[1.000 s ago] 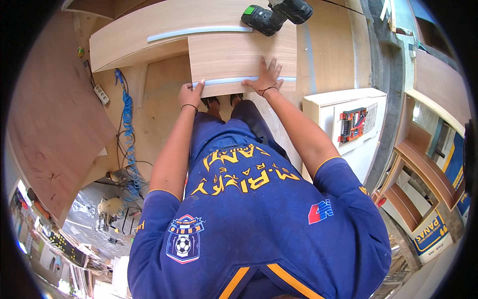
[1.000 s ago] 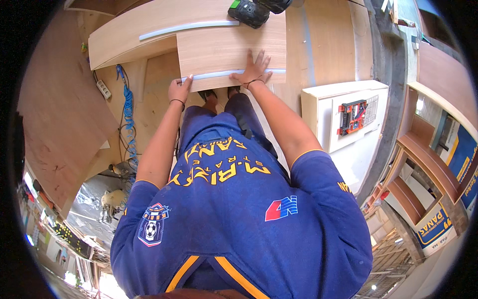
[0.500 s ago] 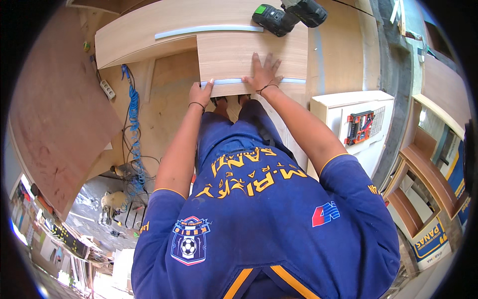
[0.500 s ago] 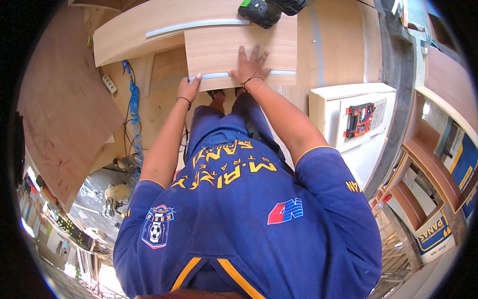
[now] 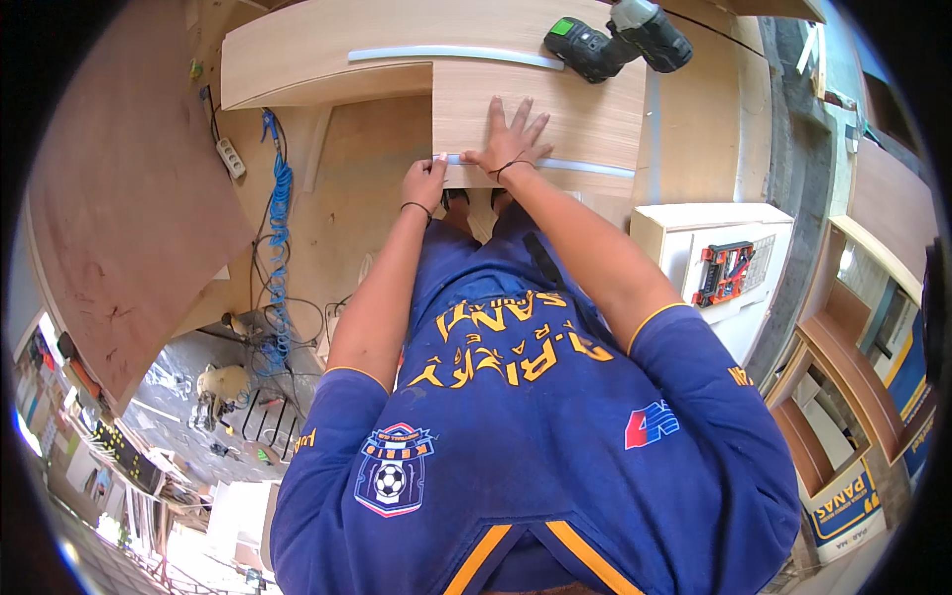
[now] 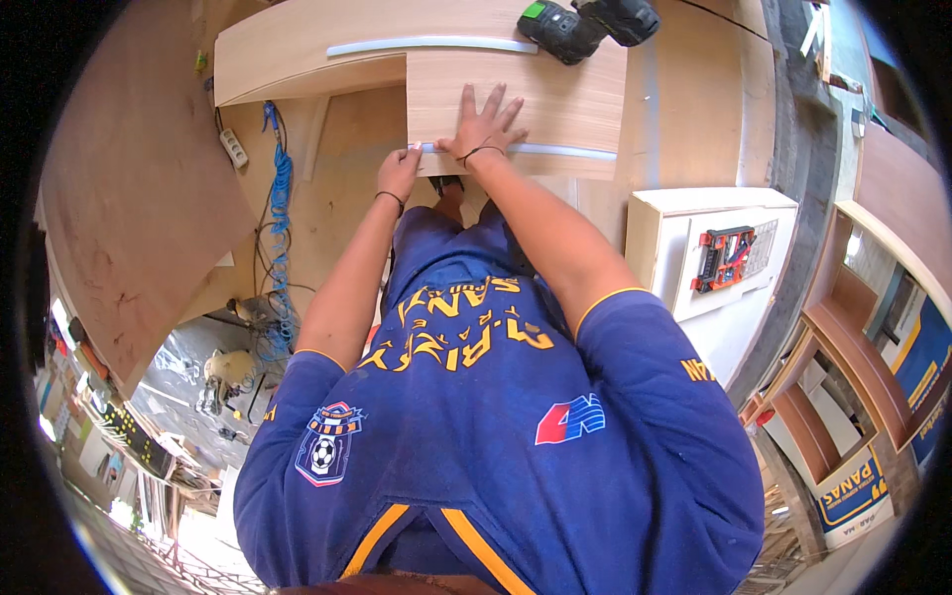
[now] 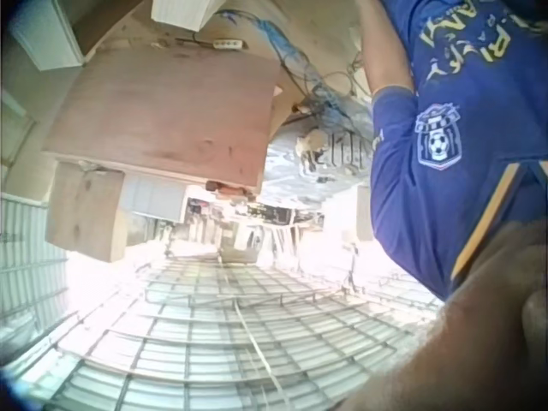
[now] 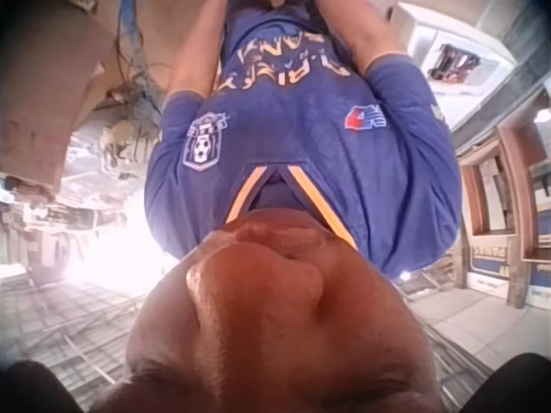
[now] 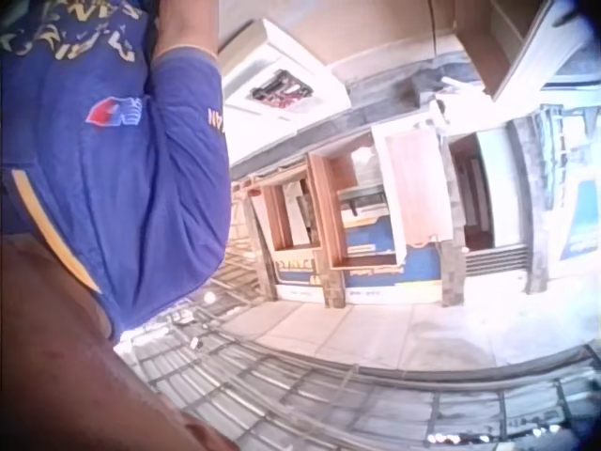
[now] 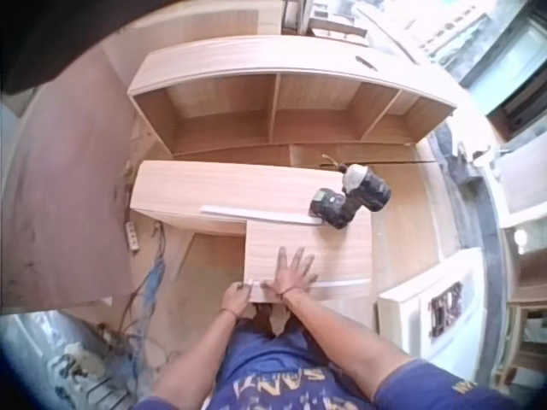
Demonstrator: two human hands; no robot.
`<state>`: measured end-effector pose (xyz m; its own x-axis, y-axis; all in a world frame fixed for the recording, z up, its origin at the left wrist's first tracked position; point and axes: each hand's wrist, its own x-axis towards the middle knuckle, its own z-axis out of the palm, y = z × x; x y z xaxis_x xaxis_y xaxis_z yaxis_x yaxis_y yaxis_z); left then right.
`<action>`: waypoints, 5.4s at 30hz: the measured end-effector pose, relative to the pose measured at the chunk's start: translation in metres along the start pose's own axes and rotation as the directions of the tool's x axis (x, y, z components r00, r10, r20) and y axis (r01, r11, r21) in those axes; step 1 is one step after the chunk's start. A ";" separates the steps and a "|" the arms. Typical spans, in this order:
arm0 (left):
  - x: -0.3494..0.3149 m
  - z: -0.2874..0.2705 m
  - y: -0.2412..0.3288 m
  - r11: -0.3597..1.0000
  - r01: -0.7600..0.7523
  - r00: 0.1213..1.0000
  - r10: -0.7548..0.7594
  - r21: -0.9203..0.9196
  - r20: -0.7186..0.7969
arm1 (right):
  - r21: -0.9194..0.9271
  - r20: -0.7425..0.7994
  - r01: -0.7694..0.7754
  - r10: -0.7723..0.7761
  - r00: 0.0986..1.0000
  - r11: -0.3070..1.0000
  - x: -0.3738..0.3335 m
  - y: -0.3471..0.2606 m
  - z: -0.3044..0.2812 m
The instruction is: The person aligns a white strip against the edge of a wooden cabinet, marks a position with a pencil, and uses an angle grinder to cut the strip while sitting on the floor.
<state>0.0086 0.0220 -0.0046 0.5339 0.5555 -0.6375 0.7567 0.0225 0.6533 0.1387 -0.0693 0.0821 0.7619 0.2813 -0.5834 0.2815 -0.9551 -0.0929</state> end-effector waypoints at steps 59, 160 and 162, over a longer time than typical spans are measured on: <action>-0.009 -0.001 -0.002 0.914 -0.108 0.990 0.065 -0.392 -0.122 | -0.102 -0.476 0.700 -0.653 0.589 0.707 -0.003 0.033 0.057; -0.017 0.020 0.011 0.867 -0.185 0.960 0.057 -0.462 -0.276 | -0.287 -0.074 0.491 -0.531 0.844 0.822 0.015 -0.018 0.017; -0.023 0.023 0.011 0.883 -0.231 0.939 0.094 -0.408 -0.330 | -0.255 -0.079 0.489 -0.522 0.849 0.834 0.016 -0.019 0.013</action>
<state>0.0136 -0.0097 0.0074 0.4478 0.7982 -0.4029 0.3911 0.2303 0.8911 0.1379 -0.0478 0.0638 0.5466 0.7447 -0.3831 0.7561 -0.6355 -0.1565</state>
